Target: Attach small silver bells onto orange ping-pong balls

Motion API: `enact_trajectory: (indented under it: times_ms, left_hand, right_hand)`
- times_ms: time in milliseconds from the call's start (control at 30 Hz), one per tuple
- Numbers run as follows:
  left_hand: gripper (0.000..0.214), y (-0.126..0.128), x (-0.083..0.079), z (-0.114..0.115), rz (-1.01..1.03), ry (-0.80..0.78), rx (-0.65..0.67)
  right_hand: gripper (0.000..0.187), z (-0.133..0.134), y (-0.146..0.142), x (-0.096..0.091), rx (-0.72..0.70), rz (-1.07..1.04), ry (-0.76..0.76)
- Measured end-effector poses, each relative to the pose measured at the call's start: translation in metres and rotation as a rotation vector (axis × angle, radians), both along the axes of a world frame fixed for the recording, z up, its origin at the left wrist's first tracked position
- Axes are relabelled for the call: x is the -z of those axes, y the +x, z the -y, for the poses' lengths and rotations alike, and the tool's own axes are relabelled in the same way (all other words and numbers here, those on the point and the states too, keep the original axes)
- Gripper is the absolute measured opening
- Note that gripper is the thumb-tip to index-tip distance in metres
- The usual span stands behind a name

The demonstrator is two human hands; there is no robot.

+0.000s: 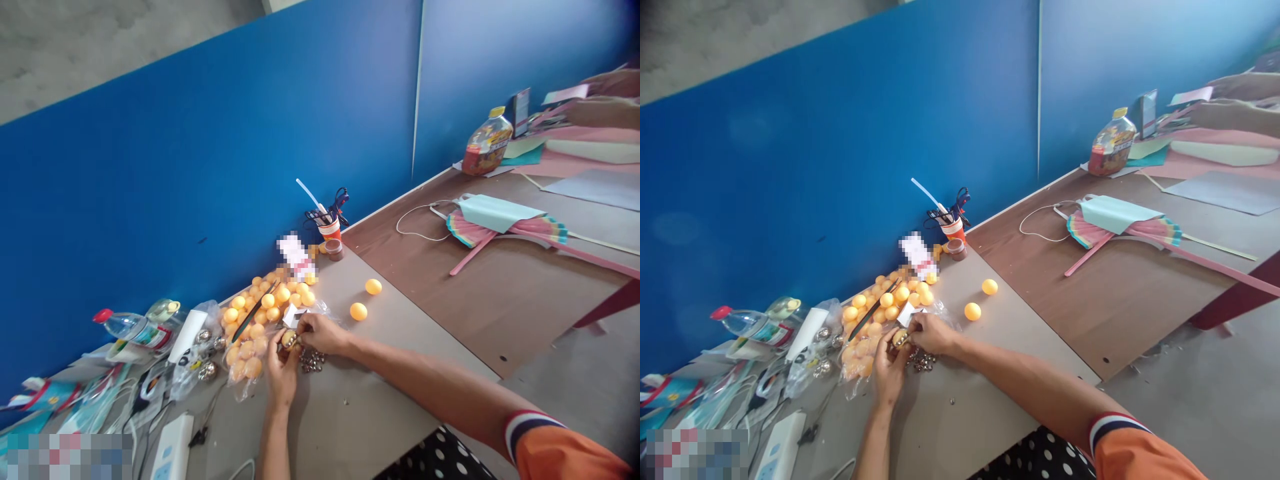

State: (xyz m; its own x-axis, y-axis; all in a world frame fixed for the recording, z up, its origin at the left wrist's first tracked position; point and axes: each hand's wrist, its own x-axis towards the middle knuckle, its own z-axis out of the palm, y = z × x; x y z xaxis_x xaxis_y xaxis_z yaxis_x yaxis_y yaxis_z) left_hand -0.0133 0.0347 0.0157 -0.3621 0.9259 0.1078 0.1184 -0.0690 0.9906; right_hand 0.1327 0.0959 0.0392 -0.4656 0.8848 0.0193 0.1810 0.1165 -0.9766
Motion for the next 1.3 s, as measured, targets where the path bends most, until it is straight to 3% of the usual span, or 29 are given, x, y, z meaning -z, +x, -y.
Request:
enact_trajectory:
  times_ms: [133, 233, 533, 600, 800, 1033, 1300]
  left_hand:
    - [0.055, -0.006, -0.005, -0.002, 0.122, 0.021, -0.046]
    - [0.051, -0.009, -0.008, -0.002, 0.299, 0.035, -0.06]
    - [0.044, -0.01, -0.014, -0.003, 0.645, 0.071, 0.025]
    - [0.041, -0.011, -0.015, -0.003, 0.697, 0.073, 0.052]
    - [0.039, -0.009, -0.015, -0.003, 0.652, 0.065, 0.067]
    - [0.042, -0.007, -0.012, -0.001, 0.598, 0.049, 0.042]
    - [0.035, -0.007, -0.018, 0.0, 0.618, 0.046, 0.023]
  right_hand:
    - [0.004, -0.013, 0.012, -0.006, 0.067, -0.089, -0.015]
    - [0.004, -0.022, 0.023, -0.01, 0.05, 0.138, 0.133]
    - [0.022, -0.013, 0.035, -0.018, -0.208, 0.755, 0.273]
    - [0.027, -0.01, 0.032, -0.02, -0.231, 0.811, 0.302]
    - [0.029, -0.007, 0.027, -0.02, -0.24, 0.849, 0.326]
    - [0.03, -0.013, 0.024, -0.005, -0.196, 0.812, 0.327]
    - [0.036, -0.02, 0.027, 0.003, -0.112, 0.648, 0.237]
